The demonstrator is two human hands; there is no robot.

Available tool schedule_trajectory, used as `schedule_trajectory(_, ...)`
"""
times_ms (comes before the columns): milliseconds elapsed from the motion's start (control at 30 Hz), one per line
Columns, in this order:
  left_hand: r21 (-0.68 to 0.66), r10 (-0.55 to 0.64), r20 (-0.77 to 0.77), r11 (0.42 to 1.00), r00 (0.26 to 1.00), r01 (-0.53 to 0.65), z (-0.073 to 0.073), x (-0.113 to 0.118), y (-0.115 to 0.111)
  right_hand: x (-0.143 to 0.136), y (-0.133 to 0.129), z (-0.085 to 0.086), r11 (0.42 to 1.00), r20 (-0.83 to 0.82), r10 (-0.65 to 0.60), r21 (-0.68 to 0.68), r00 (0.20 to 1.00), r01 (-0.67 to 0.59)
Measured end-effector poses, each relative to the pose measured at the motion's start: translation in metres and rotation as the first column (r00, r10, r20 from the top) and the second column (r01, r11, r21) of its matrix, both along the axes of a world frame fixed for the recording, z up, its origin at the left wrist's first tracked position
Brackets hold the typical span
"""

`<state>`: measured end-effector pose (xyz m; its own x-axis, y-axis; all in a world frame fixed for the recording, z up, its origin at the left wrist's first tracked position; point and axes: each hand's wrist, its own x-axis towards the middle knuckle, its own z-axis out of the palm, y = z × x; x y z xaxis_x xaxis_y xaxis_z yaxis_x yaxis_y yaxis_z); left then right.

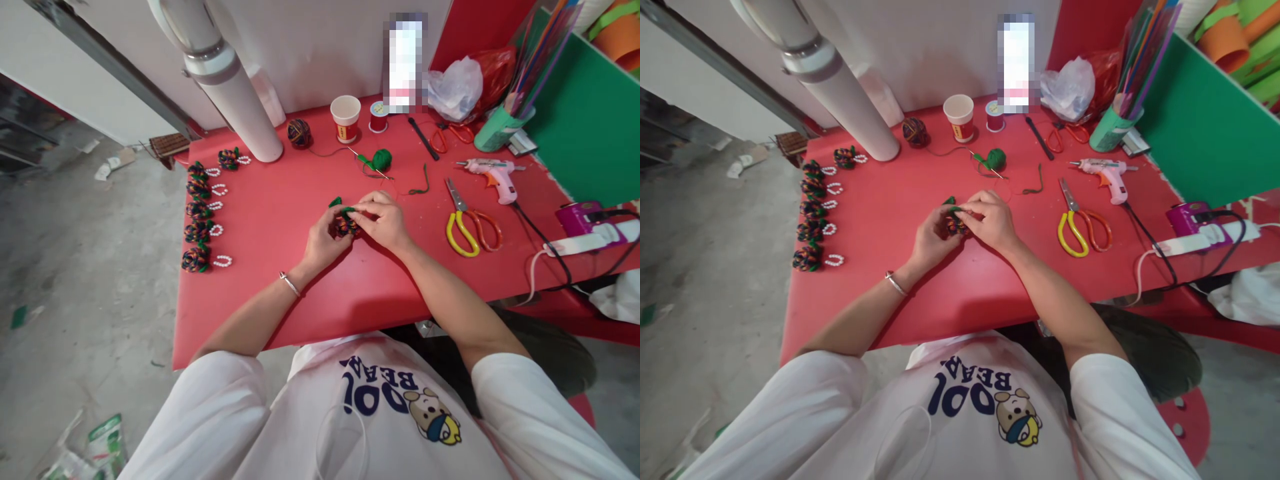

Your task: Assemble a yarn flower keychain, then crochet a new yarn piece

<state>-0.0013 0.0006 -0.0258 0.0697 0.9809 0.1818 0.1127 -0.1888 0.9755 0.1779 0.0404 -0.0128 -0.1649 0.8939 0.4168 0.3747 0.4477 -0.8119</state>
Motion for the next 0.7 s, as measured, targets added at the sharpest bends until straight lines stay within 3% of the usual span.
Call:
schedule_trajectory(100, 0.042, 0.001, -0.057, 0.999, 0.998, 0.001, 0.001, -0.001, 0.000, -0.001, -0.002, 0.000, 0.999, 0.005, -0.037, -0.012, 0.999, 0.037)
schedule_trajectory(233, 0.054, 0.007, -0.102, 0.999, 0.995, -0.002, 0.000, -0.002, 0.000, -0.001, -0.001, -0.001, 1.000, 0.004, 0.016, -0.018, 1.000, -0.016)
schedule_trajectory(500, -0.009, 0.065, -0.028, 0.998, 0.997, -0.065, -0.001, -0.001, 0.002, 0.002, -0.002, 0.006, 0.993, -0.021, 0.109, -0.048, 0.994, -0.110)
schedule_trajectory(700, -0.104, 0.001, 0.072, 0.995, 0.997, 0.006, 0.004, 0.001, 0.003, 0.004, -0.003, 0.011, 0.985, -0.068, 0.136, -0.098, 0.988, -0.143)
